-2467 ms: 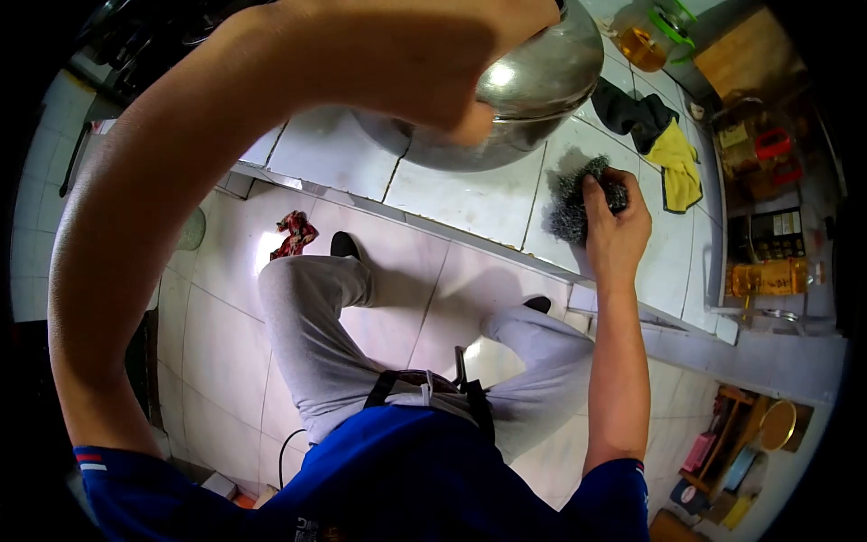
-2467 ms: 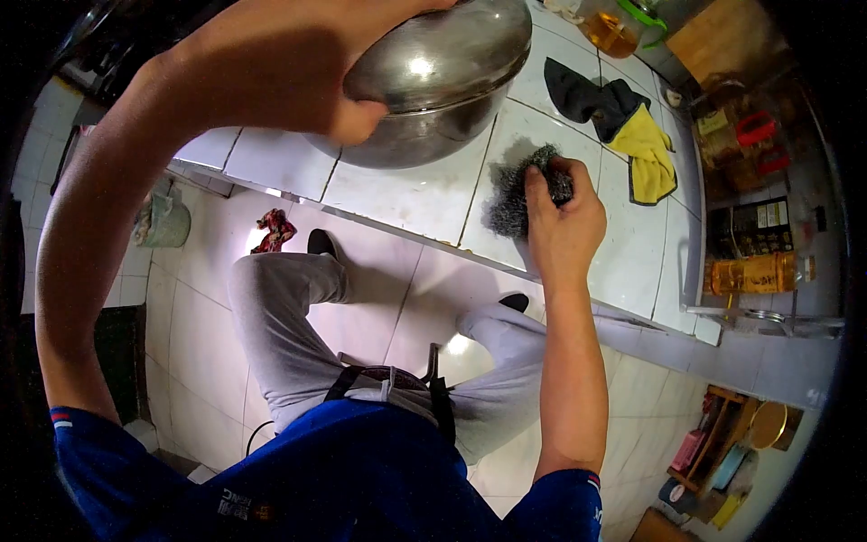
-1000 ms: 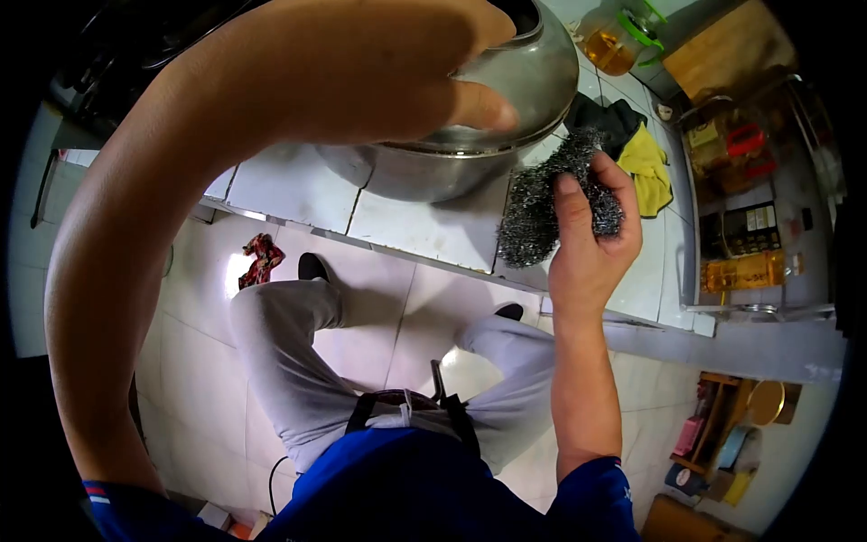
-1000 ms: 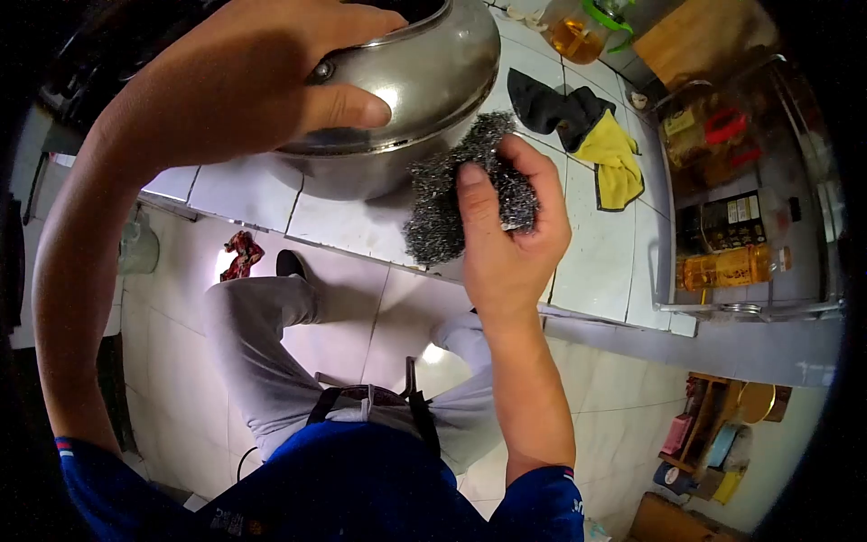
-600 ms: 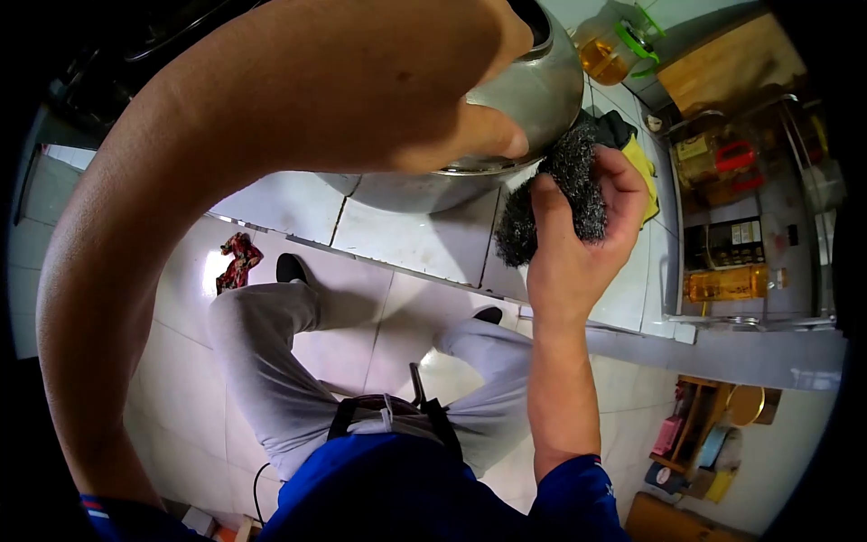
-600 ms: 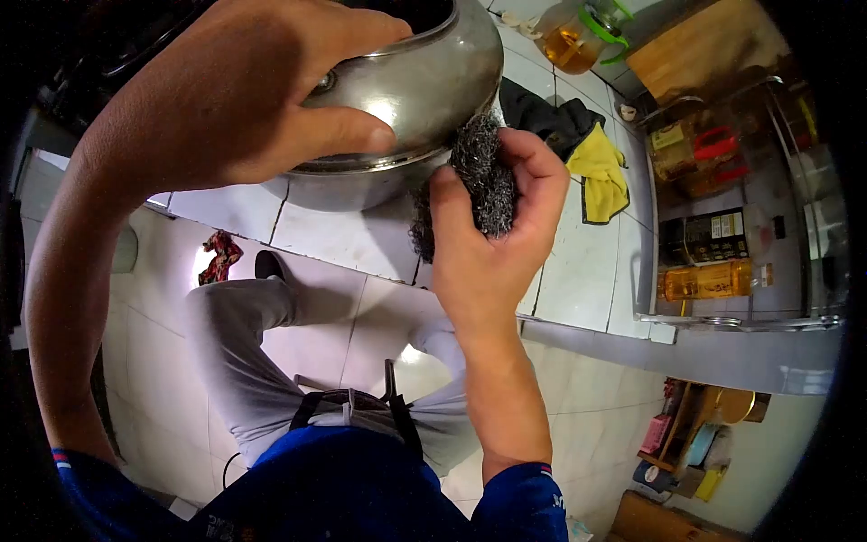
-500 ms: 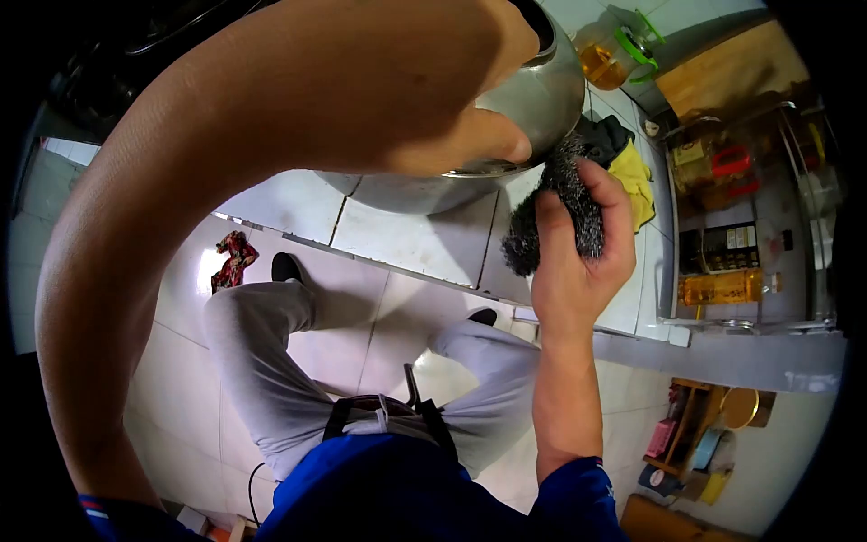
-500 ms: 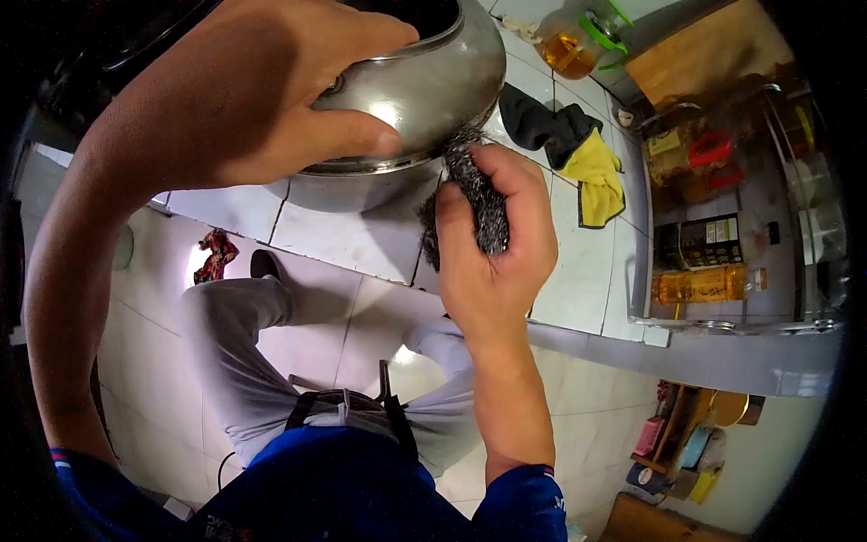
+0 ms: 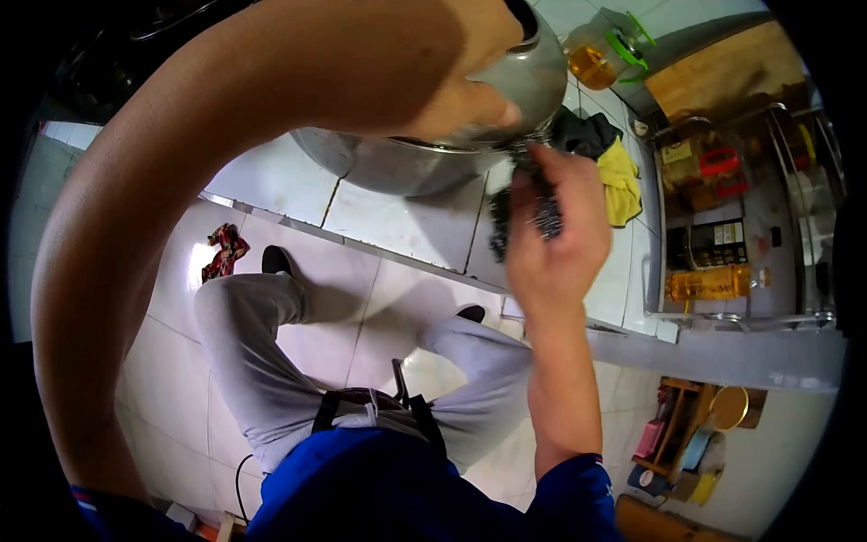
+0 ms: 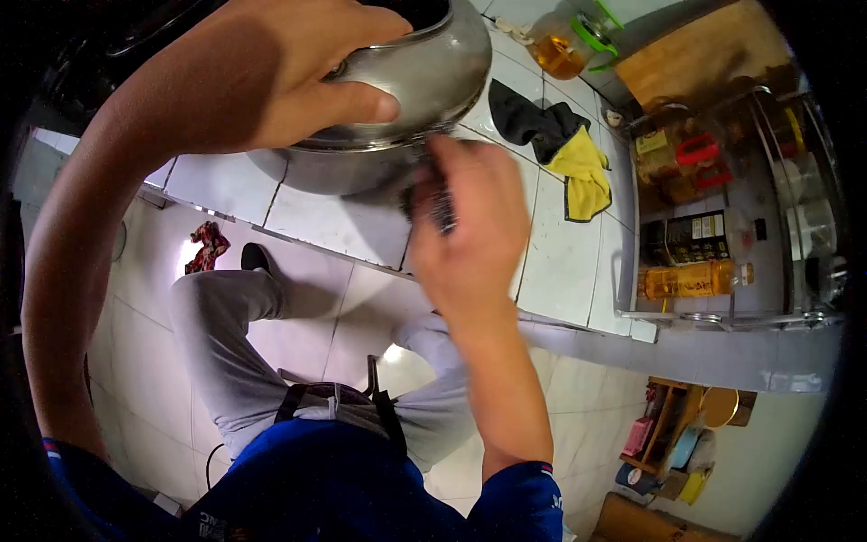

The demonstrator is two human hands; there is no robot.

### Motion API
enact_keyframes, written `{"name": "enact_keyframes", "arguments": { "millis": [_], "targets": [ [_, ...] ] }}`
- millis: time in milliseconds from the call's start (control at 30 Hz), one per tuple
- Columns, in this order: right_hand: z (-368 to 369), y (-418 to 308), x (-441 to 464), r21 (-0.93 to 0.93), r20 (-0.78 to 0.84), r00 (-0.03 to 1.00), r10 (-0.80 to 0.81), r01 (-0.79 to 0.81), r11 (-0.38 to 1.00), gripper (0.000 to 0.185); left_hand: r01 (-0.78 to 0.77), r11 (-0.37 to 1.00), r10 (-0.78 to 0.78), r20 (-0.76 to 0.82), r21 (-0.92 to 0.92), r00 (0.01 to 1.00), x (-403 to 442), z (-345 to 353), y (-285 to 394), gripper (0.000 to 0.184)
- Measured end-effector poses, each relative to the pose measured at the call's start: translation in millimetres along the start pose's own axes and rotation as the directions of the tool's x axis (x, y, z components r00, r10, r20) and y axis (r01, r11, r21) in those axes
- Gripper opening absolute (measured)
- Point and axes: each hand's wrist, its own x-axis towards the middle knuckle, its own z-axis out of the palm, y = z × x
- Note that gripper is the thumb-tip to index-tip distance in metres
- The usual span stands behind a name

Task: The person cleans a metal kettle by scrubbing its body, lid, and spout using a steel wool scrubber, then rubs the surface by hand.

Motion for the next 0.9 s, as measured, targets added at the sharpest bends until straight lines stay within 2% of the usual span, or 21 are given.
{"name": "enact_keyframes", "arguments": {
  "millis": [100,200,233,300,333,400,500,533,600,667,733,767,800,867,900],
  "targets": [
    [8,-9,-4,-0.047,-0.018,0.988,-0.156,0.155,0.987,0.038,0.038,0.998,-0.036,-0.062,0.043,0.997,4,4,3,0.039],
    [9,3,-5,-0.018,-0.083,0.997,-0.001,0.0,1.0,0.039,-0.039,0.998,0.035,-0.079,-0.051,0.996,7,2,-8,0.04],
    [11,-6,-6,-0.018,-0.048,0.998,-0.05,0.049,0.999,0.038,0.075,0.995,-0.074,0.024,-0.065,0.997,13,-7,1,0.041],
    [17,-19,-6,0.001,-0.025,0.988,-0.155,0.155,0.988,0.036,0.185,0.98,-0.175,0.134,-0.067,0.975,16,-7,4,0.041],
    [17,-13,-5,0.001,-0.027,0.988,-0.15,0.15,0.989,0.036,0.108,0.993,-0.106,0.054,-0.042,0.993,12,0,-3,0.042],
    [20,2,-2,0.034,-0.111,0.993,-0.036,0.04,0.999,0.035,0.055,0.998,-0.055,-0.034,-0.016,0.998,4,3,-6,0.043],
    [19,-13,0,-0.006,-0.062,0.988,-0.143,0.143,0.99,0.032,0.127,0.992,-0.125,-0.073,0.013,0.989,6,3,4,0.044],
    [19,-12,2,-0.003,-0.042,0.985,-0.164,0.165,0.986,0.032,0.054,0.999,-0.054,-0.08,-0.006,0.995,8,4,-4,0.045],
    [19,3,5,0.018,-0.116,0.993,0.001,0.002,1.0,0.032,-0.004,1.0,0.001,-0.098,-0.028,0.995,10,7,-15,0.046],
    [18,-2,4,0.01,-0.113,0.992,0.059,-0.059,0.998,0.03,0.086,0.996,-0.086,-0.014,-0.027,0.996,15,5,-12,0.046],
    [17,-9,3,0.007,-0.068,0.989,-0.128,0.129,0.992,0.029,0.083,0.996,-0.084,-0.018,-0.022,0.996,13,4,-9,0.046],
    [15,2,7,0.014,-0.097,0.991,-0.092,0.094,0.995,0.028,0.071,0.997,-0.072,-0.036,-0.022,0.997,13,3,-9,0.046],
    [16,14,10,0.03,-0.142,0.989,0.045,-0.041,0.999,0.029,0.059,0.998,-0.06,-0.053,-0.022,0.997,12,3,-9,0.046],
    [17,9,9,0.039,-0.128,0.991,0.033,-0.028,0.999,0.027,0.108,0.994,-0.108,0.007,-0.034,0.994,15,1,-7,0.047],
    [22,0,4,0.054,-0.103,0.994,-0.032,0.038,0.998,0.026,0.121,0.992,-0.121,0.027,-0.034,0.992,15,0,-5,0.047]
  ]
}}
